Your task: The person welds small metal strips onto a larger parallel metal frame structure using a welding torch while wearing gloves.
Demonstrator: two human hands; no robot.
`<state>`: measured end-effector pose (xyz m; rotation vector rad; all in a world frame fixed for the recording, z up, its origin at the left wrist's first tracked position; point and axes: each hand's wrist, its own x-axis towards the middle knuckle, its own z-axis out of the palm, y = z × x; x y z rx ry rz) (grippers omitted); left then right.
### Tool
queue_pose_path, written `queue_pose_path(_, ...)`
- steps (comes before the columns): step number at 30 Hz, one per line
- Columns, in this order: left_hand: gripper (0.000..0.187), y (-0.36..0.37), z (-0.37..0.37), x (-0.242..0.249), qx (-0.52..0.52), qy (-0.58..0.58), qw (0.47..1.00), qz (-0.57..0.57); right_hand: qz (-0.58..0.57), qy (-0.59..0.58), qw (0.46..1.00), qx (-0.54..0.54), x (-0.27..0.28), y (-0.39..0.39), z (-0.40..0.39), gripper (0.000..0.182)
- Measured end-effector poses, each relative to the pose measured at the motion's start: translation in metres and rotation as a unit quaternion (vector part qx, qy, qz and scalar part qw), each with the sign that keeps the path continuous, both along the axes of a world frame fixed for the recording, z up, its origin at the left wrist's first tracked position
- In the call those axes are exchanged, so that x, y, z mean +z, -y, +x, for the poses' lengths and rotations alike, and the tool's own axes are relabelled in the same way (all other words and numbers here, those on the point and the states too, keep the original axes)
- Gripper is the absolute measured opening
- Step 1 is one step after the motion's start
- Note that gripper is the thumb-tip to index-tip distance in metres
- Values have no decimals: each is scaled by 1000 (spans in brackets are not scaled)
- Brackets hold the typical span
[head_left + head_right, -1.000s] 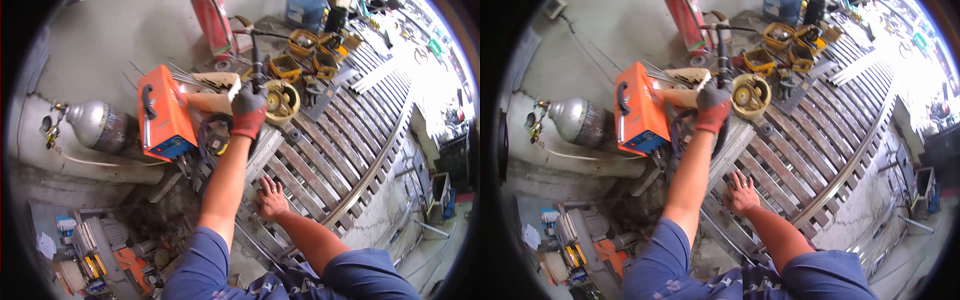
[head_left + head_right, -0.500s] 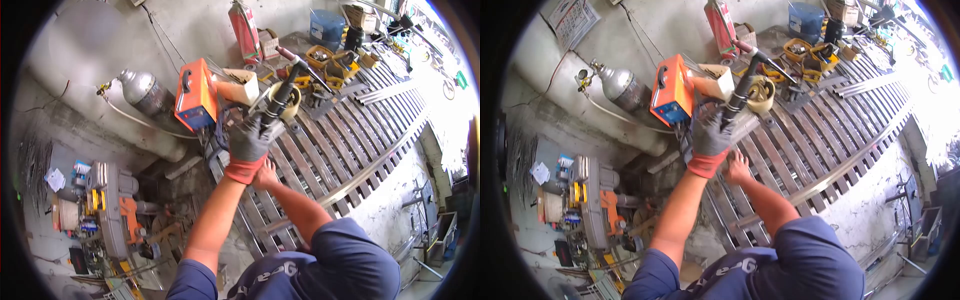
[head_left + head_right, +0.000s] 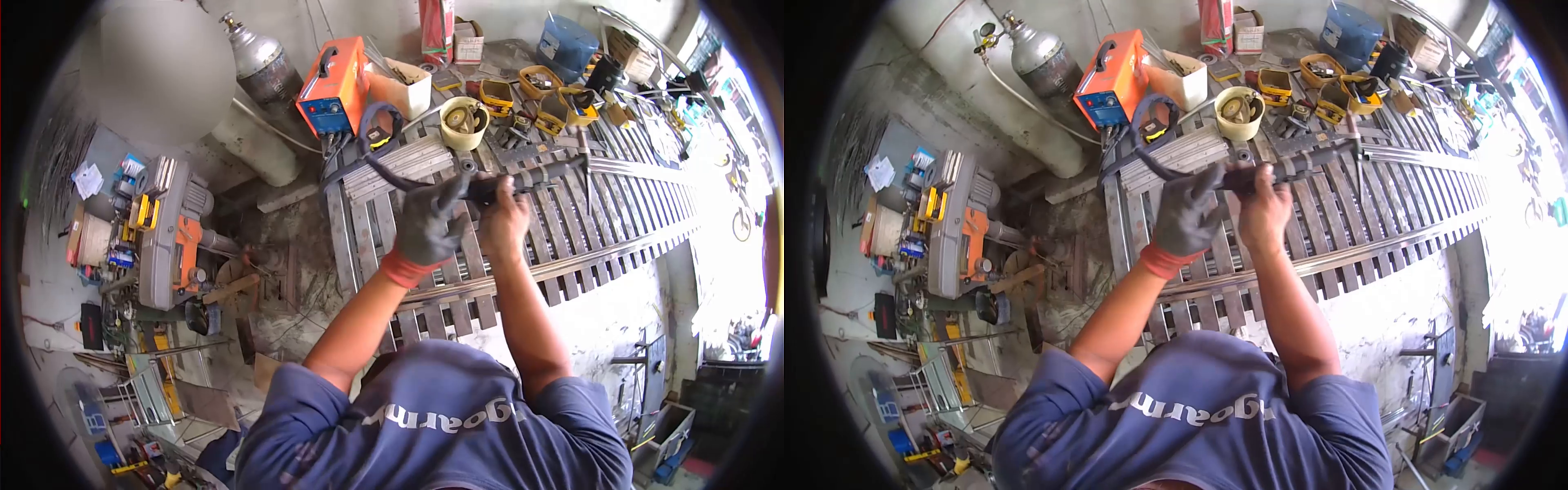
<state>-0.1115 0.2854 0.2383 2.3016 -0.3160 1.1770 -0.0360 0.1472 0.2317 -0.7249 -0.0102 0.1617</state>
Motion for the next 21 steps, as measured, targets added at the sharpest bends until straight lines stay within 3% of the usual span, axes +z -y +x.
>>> queue_pose_path(2,72,-55,-19,-48,21,-26,999,-34,-9,32,999,22,21,18,-5,30)
queue_pose_path(4,64,-116,-19,-107,163,8,976,-148,-5,44,999,4,43,36,-12,25)
queue_pose_path(6,66,-198,-5,-182,308,-59,948,-46,-26,104,994,-3,76,51,-26,17)
queue_pose_path(9,60,-250,33,-174,236,-331,913,-29,-172,81,977,-100,130,61,-39,43)
queue_pose_path(11,62,-293,76,-250,234,-300,924,36,-184,117,963,-158,146,69,-33,49)
queue_pose_path(12,61,-308,90,-266,234,-307,921,56,-197,157,957,-146,149,83,-29,39)
queue_pose_path(13,59,-323,104,-280,234,-314,917,75,-259,148,919,-256,153,82,-29,27)
queue_pose_path(15,50,-336,112,-287,236,-375,892,83,-388,197,814,-384,166,91,-23,34)
queue_pose_path(18,39,-355,118,-305,188,-310,930,-62,-551,345,621,-437,196,113,-26,51)
queue_pose_path(20,53,-331,99,-223,183,-258,945,-85,-612,378,508,-474,213,123,-28,57)
queue_pose_path(21,40,-344,101,-249,199,-277,939,-42,-635,385,466,-481,221,128,-30,60)
